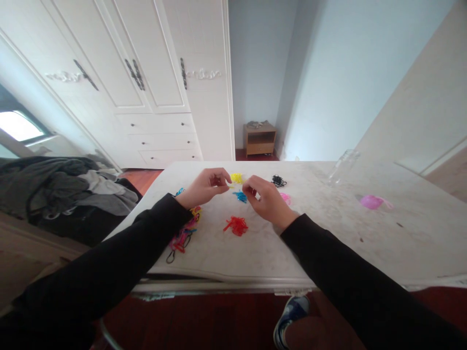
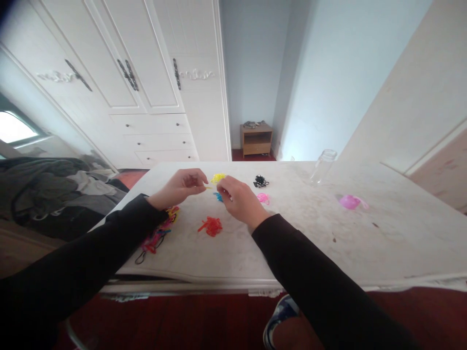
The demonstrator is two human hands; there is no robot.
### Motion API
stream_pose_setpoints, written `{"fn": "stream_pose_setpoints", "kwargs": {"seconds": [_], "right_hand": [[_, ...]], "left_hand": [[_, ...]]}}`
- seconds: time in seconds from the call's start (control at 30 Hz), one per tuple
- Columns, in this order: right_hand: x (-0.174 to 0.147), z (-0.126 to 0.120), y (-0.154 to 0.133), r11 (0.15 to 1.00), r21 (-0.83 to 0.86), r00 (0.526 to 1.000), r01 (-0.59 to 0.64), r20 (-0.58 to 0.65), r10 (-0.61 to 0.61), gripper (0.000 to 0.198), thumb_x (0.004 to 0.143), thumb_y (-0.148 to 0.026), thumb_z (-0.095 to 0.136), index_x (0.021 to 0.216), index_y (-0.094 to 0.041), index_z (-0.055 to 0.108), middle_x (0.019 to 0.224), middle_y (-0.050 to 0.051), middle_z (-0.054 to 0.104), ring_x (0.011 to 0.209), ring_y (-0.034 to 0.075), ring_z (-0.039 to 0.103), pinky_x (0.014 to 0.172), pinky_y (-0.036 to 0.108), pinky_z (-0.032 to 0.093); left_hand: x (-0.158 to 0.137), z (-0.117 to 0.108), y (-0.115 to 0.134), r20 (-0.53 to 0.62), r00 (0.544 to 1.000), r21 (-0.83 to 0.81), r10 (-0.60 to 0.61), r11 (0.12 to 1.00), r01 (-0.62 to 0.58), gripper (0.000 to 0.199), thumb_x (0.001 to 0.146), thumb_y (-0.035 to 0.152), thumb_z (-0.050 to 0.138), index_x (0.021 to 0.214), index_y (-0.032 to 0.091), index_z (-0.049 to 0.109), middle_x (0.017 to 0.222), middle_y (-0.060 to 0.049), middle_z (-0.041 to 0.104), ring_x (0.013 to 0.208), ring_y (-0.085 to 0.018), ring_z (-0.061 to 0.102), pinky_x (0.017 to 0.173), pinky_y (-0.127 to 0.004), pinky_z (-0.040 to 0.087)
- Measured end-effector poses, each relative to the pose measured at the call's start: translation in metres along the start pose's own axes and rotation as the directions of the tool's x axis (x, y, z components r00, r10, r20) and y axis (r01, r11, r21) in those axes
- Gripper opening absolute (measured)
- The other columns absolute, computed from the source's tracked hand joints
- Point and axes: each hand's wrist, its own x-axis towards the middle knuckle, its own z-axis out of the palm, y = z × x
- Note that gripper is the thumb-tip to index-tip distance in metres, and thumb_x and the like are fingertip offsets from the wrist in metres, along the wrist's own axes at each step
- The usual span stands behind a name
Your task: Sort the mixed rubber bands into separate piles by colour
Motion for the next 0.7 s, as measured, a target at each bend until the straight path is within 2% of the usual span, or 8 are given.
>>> {"fn": "stream_pose_setpoints", "kwargs": {"seconds": [0.13, 0.2, 0.4, 0.53, 0.7], "right_hand": [[-0.001, -0.007, 0.005, 0.999, -0.030, 0.997, -0.020, -0.076, 0.018, 0.015, 0.087, -0.006, 0.053, 0.085, -0.021, 0.054, 0.085, 0.001, 0.055, 0.075, 0.015, 0.053, 0.070, 0.028, 0.041], [-0.002, -0.010, 0.007, 0.998, -0.047, 0.995, -0.031, -0.101, 0.026, 0.016, 0.085, -0.005, 0.054, 0.086, -0.021, 0.055, 0.086, 0.001, 0.054, 0.074, 0.015, 0.052, 0.069, 0.029, 0.041], [-0.004, -0.010, 0.007, 0.998, -0.033, 0.993, -0.053, -0.108, 0.049, 0.017, 0.082, -0.004, 0.054, 0.086, -0.021, 0.056, 0.084, 0.000, 0.050, 0.071, 0.015, 0.049, 0.067, 0.029, 0.039], [-0.005, -0.011, 0.006, 0.998, -0.025, 0.994, -0.054, -0.101, 0.051, 0.018, 0.082, -0.003, 0.054, 0.085, -0.021, 0.056, 0.083, 0.000, 0.049, 0.071, 0.015, 0.048, 0.069, 0.030, 0.039], [-0.004, -0.010, 0.005, 0.997, -0.010, 0.995, -0.072, -0.074, 0.071, 0.018, 0.081, -0.002, 0.055, 0.084, -0.020, 0.056, 0.085, 0.000, 0.050, 0.073, 0.015, 0.050, 0.072, 0.030, 0.040]], "left_hand": [[0.009, -0.015, -0.018, -0.225, 0.974, 0.176, 0.017, 0.984, 0.024, 0.015, 0.073, 0.030, 0.075, 0.072, 0.016, 0.070, 0.071, -0.004, 0.070, 0.068, -0.015, 0.061, 0.067, -0.029, 0.049], [0.012, -0.019, -0.024, -0.267, 0.964, 0.250, -0.007, 0.965, 0.076, 0.015, 0.074, 0.032, 0.074, 0.075, 0.017, 0.074, 0.075, -0.006, 0.074, 0.071, -0.017, 0.064, 0.070, -0.031, 0.051], [0.012, -0.018, -0.032, -0.184, 0.982, 0.353, -0.045, 0.929, 0.109, 0.014, 0.076, 0.029, 0.069, 0.078, 0.018, 0.077, 0.081, -0.007, 0.077, 0.076, -0.019, 0.068, 0.077, -0.033, 0.055], [0.012, -0.017, -0.037, -0.151, 0.986, 0.365, -0.076, 0.923, 0.127, 0.010, 0.075, 0.024, 0.068, 0.075, 0.018, 0.077, 0.078, -0.005, 0.076, 0.073, -0.018, 0.067, 0.074, -0.031, 0.054], [0.012, -0.015, -0.037, -0.132, 0.988, 0.361, -0.082, 0.924, 0.125, 0.016, 0.078, 0.024, 0.068, 0.086, 0.018, 0.080, 0.090, -0.007, 0.078, 0.079, -0.019, 0.070, 0.078, -0.031, 0.057]]}}
